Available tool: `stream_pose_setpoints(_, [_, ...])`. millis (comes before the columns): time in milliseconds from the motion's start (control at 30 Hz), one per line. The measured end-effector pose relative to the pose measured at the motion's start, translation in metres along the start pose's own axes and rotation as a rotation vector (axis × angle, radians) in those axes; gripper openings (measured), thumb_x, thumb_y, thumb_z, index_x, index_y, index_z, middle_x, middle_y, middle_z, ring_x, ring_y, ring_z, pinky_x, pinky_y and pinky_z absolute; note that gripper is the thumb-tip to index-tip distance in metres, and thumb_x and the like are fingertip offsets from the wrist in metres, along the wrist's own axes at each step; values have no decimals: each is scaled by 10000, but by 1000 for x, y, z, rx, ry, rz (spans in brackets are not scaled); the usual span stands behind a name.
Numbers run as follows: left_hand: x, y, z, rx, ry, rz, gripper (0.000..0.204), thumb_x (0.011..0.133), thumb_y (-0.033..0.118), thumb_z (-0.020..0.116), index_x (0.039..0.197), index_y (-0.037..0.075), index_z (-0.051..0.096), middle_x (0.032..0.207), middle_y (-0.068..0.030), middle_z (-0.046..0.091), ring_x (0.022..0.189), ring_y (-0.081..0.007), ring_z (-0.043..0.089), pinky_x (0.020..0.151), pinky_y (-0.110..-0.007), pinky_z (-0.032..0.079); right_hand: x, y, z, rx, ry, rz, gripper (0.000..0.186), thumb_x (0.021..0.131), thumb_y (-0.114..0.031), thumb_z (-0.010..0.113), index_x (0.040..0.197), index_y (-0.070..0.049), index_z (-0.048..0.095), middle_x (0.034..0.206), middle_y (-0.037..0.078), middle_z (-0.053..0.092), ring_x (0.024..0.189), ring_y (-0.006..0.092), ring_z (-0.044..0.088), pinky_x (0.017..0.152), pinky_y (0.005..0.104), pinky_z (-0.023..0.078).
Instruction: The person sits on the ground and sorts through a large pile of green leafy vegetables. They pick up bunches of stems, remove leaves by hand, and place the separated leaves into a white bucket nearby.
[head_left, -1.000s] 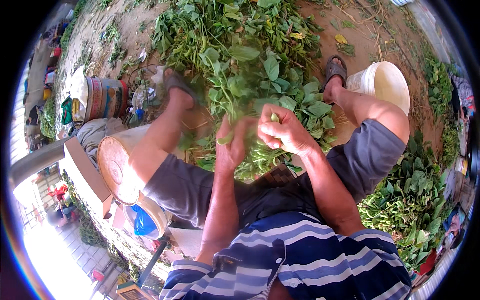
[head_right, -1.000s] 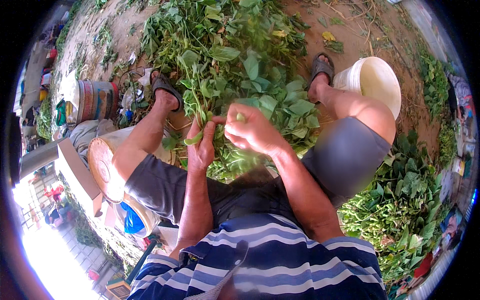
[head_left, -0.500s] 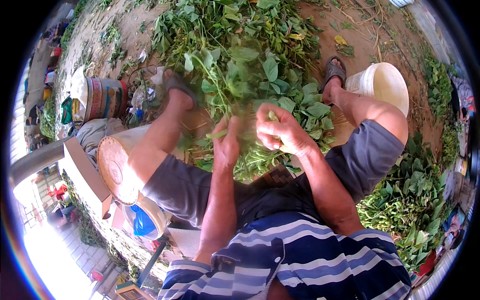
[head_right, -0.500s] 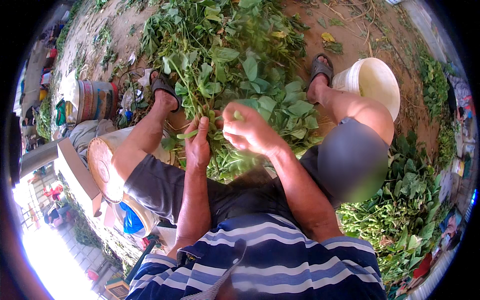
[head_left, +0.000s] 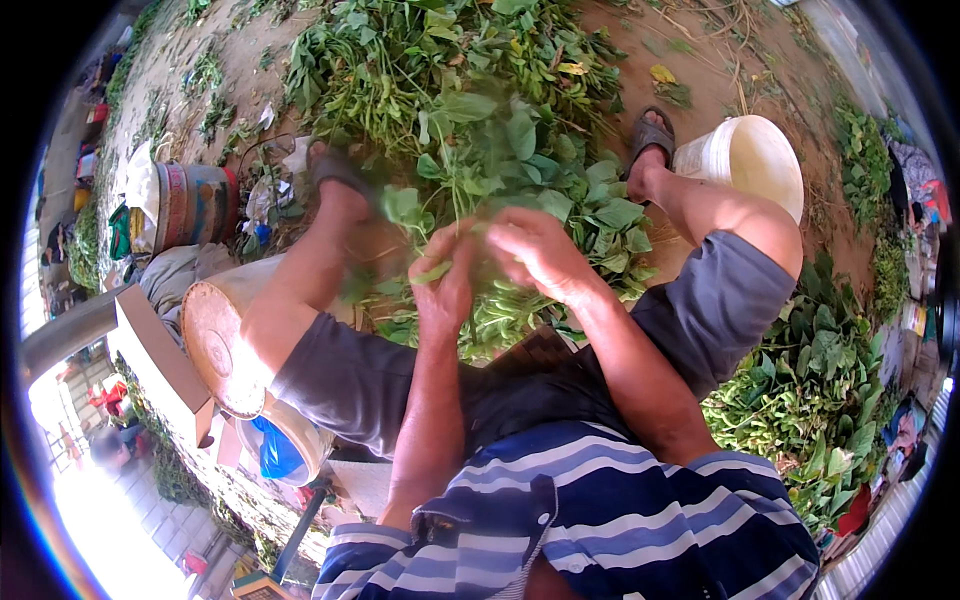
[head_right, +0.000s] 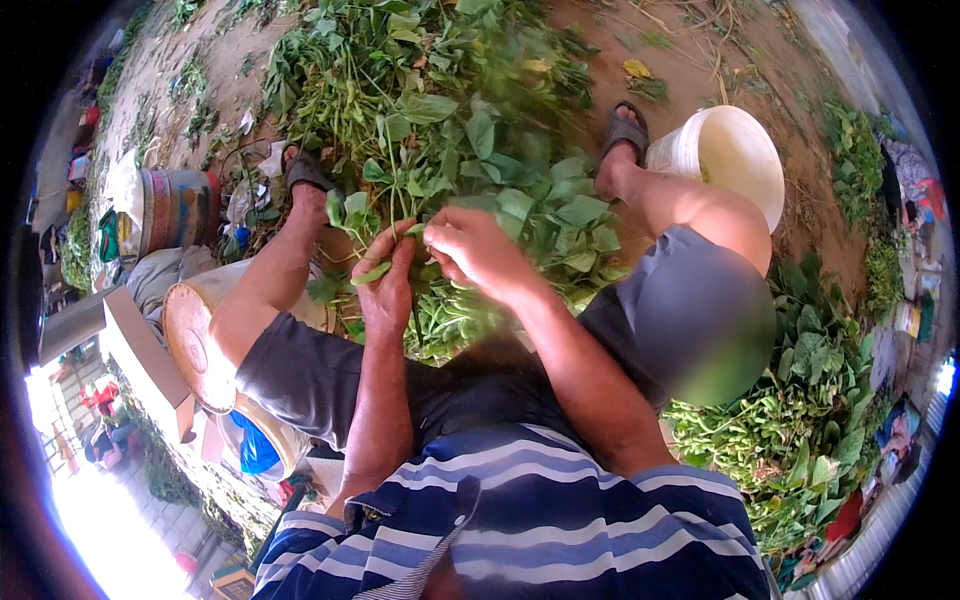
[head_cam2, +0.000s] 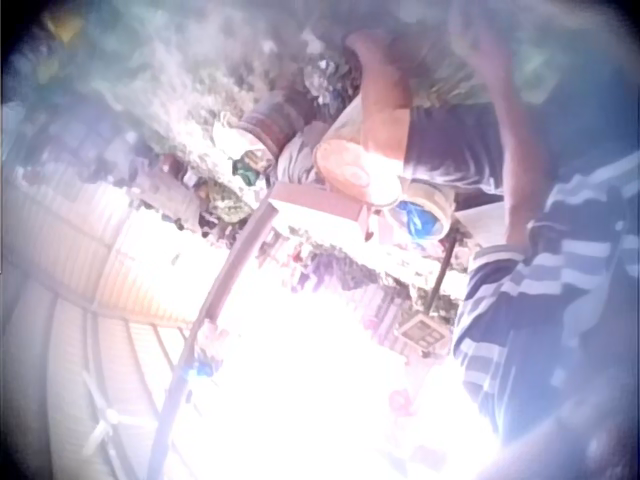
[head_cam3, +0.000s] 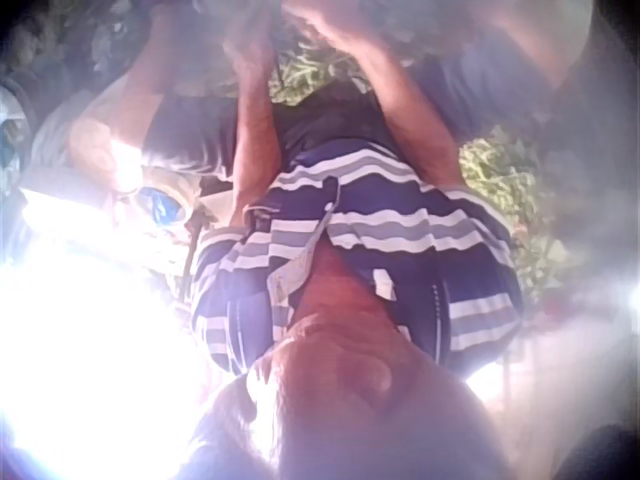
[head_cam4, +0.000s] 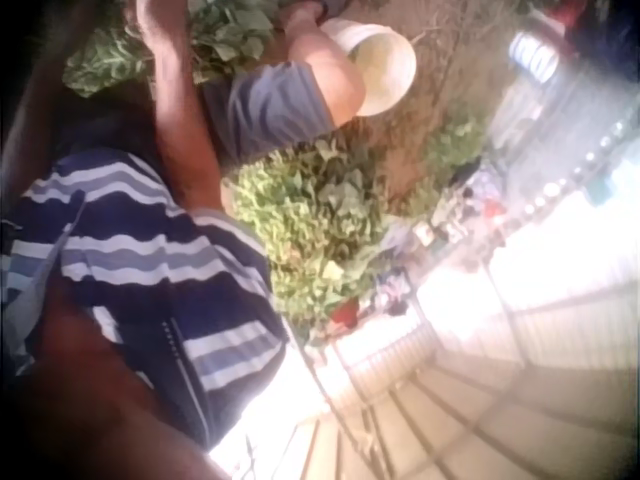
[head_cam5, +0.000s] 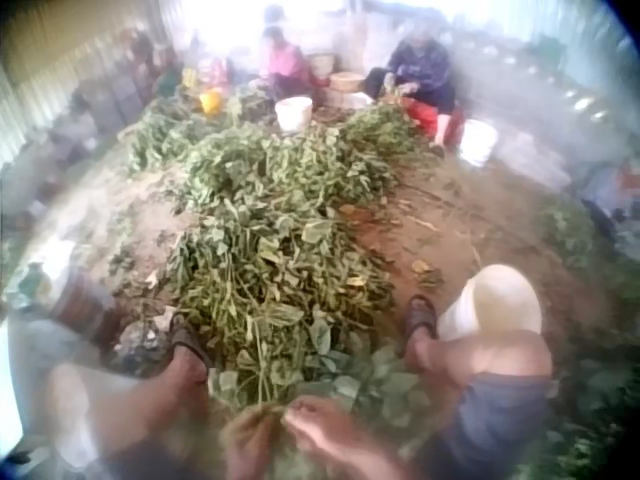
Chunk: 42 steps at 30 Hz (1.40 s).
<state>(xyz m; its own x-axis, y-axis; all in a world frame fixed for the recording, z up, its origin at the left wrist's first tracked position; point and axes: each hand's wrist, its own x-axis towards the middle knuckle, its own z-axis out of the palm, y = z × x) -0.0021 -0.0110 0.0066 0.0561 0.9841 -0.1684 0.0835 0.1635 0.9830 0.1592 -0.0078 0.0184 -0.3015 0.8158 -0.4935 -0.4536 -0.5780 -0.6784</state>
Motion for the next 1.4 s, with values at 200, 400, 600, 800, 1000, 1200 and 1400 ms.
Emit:
stream_pose_setpoints(200, [0,-3,1,80,-43,262,191,850,-31,652,1031,10,698,957,-63,645,873,-143,592,780,-274,461,2,7,-5,99,-1,38,116,918,-125,542,836,-43,538,661,-2,443,523,78,395,435,228,288])
stream_pose_setpoints(400, [-3,-4,-4,293,-46,270,168,845,-7,697,1011,10,719,912,-53,657,868,-129,591,799,-263,469,4,10,-7,174,17,75,74,886,-93,528,830,-47,542,644,-19,439,511,63,372,435,224,271])
stream_pose_setpoints(600, [-6,-3,4,140,13,177,170,828,-38,686,987,21,702,800,-15,618,732,-99,557,688,-247,454,5,12,-3,42,53,49,106,882,-85,508,802,-41,562,617,-29,433,492,61,371,429,239,279])
stream_pose_setpoints(800, [-3,7,-3,159,-63,159,159,825,-38,667,973,17,685,823,-31,630,762,-115,588,688,-259,466,1,4,-2,-357,-5,-44,257,954,-234,557,784,-43,589,600,-47,430,523,56,380,456,255,280])
stream_pose_setpoints(1000, [4,2,-11,489,-235,165,112,875,49,668,976,1,664,819,-20,616,781,-96,551,686,-257,451,5,16,-10,-456,18,-4,311,974,-277,531,772,-46,581,588,-30,436,525,68,383,468,272,292])
stream_pose_setpoints(1200, [4,-4,-4,225,7,-81,201,955,157,522,1001,-9,624,752,-113,620,688,-175,577,637,-320,462,2,8,0,-167,-25,80,222,948,-205,508,793,-62,578,603,-41,457,485,45,380,427,227,281])
stream_pose_setpoints(1400, [7,-25,-16,637,-24,176,146,845,142,588,884,16,525,820,-166,557,762,-332,569,647,-424,427,-1,23,17,-549,-145,57,323,921,-289,610,735,-26,588,600,7,503,580,97,469,538,295,363])
